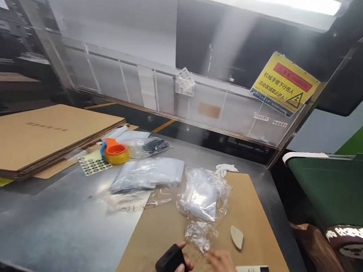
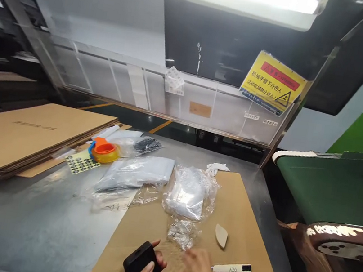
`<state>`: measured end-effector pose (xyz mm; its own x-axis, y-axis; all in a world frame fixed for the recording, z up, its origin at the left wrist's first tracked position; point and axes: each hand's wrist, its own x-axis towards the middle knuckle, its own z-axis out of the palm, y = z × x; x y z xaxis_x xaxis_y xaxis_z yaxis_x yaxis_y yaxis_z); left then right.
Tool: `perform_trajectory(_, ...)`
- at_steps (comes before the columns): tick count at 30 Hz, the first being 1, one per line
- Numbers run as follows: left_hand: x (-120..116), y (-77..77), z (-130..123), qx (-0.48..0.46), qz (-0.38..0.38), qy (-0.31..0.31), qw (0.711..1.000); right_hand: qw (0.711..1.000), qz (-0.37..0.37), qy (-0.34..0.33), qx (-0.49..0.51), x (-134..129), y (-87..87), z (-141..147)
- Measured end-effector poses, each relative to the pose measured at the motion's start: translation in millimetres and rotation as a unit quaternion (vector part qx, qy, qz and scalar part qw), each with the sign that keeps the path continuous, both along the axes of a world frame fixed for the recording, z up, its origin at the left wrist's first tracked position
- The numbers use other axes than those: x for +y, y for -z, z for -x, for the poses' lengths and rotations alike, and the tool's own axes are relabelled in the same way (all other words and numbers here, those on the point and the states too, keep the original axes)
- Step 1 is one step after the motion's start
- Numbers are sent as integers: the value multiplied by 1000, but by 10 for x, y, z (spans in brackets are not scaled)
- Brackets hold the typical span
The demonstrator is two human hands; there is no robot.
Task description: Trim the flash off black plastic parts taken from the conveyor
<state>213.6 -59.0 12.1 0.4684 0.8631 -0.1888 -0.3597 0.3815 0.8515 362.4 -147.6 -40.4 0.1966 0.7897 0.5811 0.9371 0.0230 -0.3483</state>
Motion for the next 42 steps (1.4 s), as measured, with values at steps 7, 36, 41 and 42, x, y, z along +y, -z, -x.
perform_trajectory(7,-76,109,388,42,-226,79,970,972,143,182,50,107,44,-975)
perform_trajectory(36,-29,-49,522,93,-323,265,904,948,153,-234,155,-11,-1087,545)
perform_trajectory(41,-15,-34,538,96,-322,277,900,942,171,-236,168,-29,-1086,539)
perform_trajectory(42,-11,-24,540,100,-320,280,899,943,166,-237,164,-39,-1090,541)
